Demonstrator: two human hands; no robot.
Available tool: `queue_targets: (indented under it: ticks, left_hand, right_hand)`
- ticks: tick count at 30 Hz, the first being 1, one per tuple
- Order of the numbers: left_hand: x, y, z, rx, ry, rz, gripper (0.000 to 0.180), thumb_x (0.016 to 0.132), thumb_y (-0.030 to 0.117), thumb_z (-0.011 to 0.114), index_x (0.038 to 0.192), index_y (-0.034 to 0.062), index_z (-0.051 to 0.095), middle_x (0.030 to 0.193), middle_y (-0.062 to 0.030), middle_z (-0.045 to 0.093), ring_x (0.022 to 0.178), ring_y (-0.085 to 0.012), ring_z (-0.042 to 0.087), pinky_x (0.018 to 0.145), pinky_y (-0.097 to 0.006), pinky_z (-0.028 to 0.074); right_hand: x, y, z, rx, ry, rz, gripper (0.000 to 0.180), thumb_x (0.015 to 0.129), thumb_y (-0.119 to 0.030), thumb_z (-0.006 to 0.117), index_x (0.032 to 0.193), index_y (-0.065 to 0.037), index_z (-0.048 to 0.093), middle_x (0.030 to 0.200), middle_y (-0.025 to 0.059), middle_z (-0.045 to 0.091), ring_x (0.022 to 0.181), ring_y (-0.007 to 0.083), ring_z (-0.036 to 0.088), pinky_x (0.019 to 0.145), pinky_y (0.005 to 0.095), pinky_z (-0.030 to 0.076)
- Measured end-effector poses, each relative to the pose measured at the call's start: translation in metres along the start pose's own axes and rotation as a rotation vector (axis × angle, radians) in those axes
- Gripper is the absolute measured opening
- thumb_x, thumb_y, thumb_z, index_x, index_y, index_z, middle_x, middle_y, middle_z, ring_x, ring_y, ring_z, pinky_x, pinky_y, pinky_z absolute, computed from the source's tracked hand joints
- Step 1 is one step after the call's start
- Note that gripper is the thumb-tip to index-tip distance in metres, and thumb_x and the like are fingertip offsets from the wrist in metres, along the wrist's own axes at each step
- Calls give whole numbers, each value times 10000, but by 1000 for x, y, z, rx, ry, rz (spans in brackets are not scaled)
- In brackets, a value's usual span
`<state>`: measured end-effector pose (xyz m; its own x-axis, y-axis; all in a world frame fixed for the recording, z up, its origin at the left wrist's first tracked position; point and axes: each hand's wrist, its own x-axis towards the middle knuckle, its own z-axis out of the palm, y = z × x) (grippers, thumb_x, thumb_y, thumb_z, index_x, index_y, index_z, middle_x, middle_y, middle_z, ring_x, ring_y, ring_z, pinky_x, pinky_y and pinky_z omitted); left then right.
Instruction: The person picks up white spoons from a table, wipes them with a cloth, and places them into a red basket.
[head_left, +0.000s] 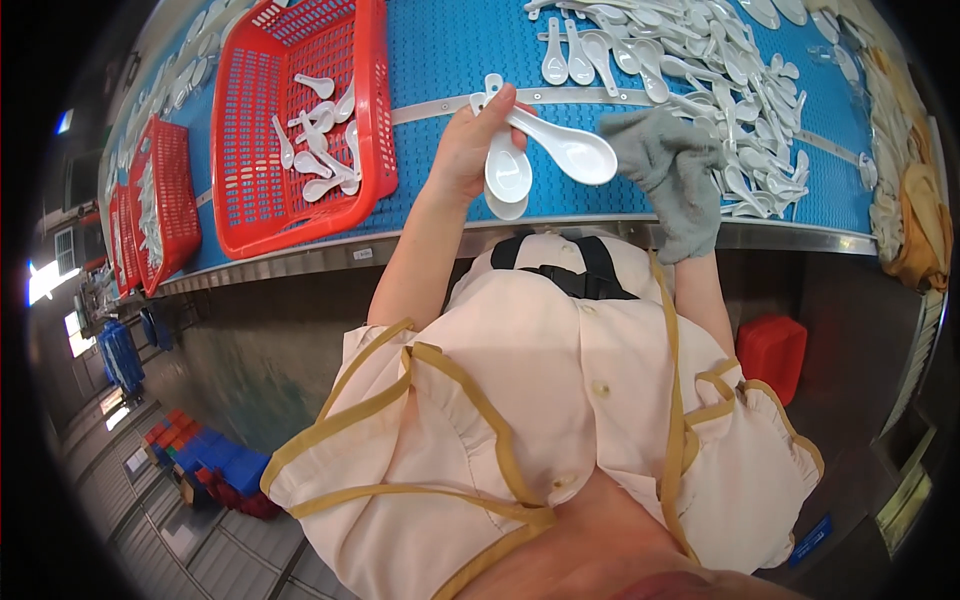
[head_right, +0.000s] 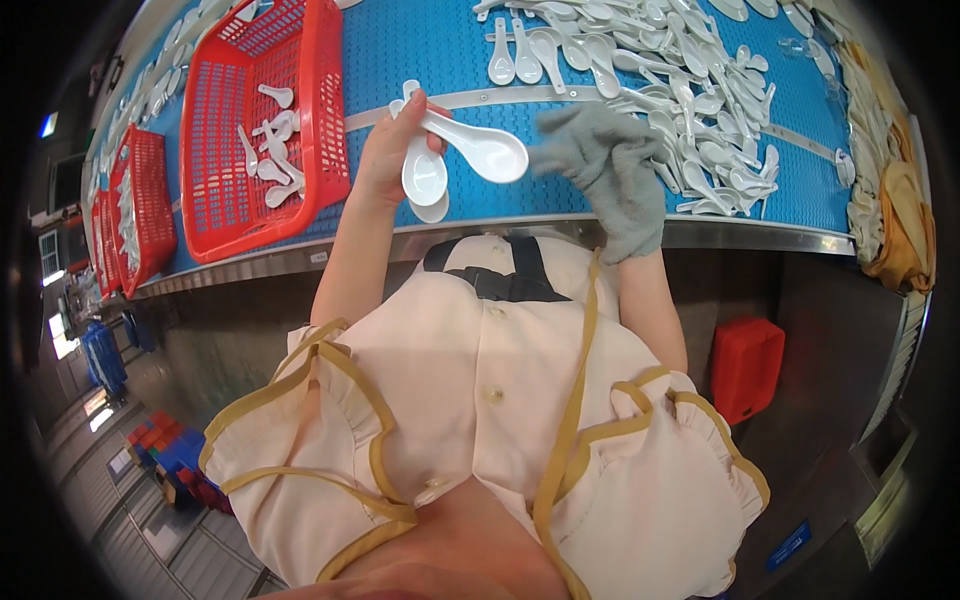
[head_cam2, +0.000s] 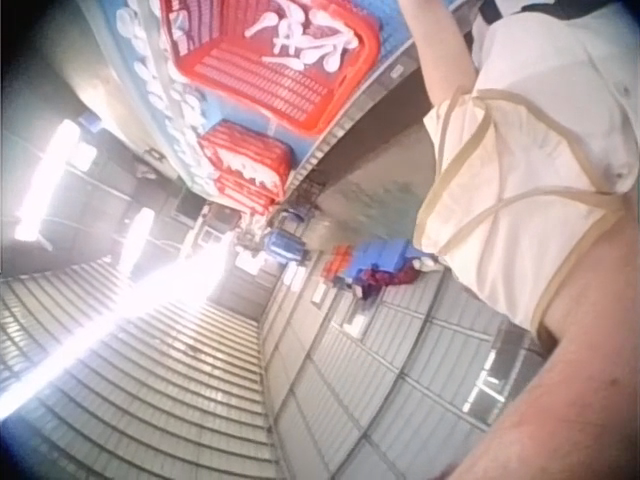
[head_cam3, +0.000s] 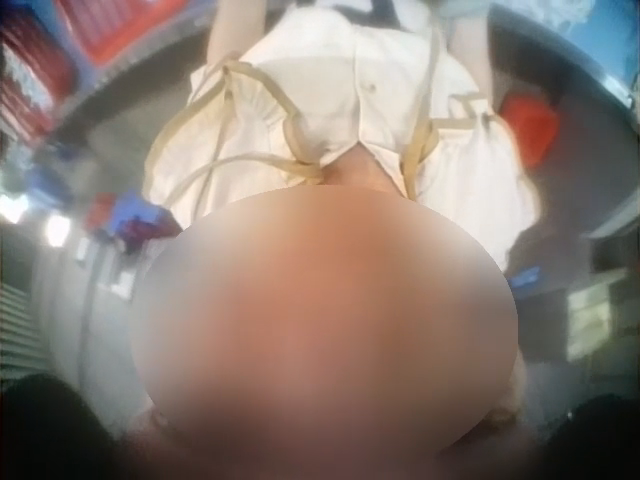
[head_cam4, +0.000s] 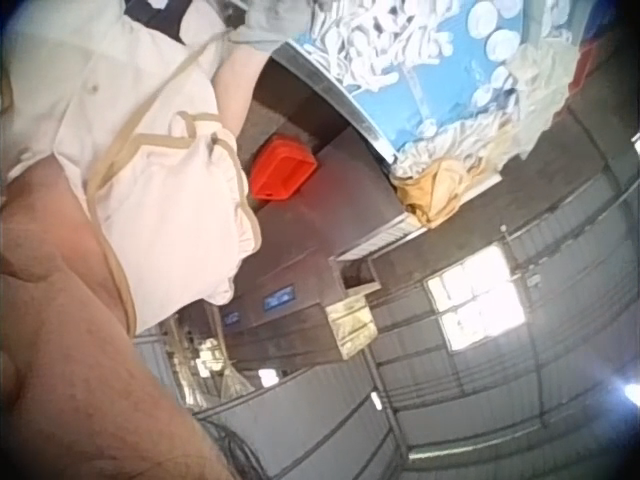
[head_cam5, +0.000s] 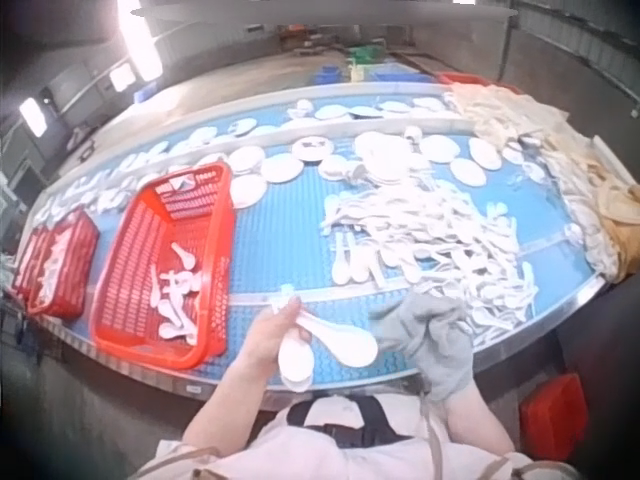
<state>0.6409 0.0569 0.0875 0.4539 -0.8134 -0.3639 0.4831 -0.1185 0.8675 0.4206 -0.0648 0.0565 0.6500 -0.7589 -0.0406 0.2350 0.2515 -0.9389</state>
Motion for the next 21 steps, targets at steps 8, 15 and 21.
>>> queue_targets:
  ticks: [8,15,21]
  left_hand:
    - [-6,-8,13,381,-69,-20,471,898,452,447,800,20,606,568,-42,566,485,-110,536,453,-234,428]
    - [-9,-15,15,436,-103,34,433,890,412,483,744,23,603,579,-49,572,489,-114,531,462,-242,417]
    - [-10,-7,-6,393,39,111,405,889,381,496,737,25,613,564,-48,575,515,-107,545,480,-228,418]
  right_hand:
    - [16,-11,37,-1277,-434,-453,175,838,-209,532,959,-85,550,1000,110,556,867,252,552,739,315,442]
    - [25,6,81,-672,-320,-187,191,702,-194,627,726,-35,525,701,105,547,659,322,532,589,389,425]
    - [40,12,69,-1287,-751,-561,218,659,-120,645,779,5,510,696,143,557,694,335,544,642,376,422]
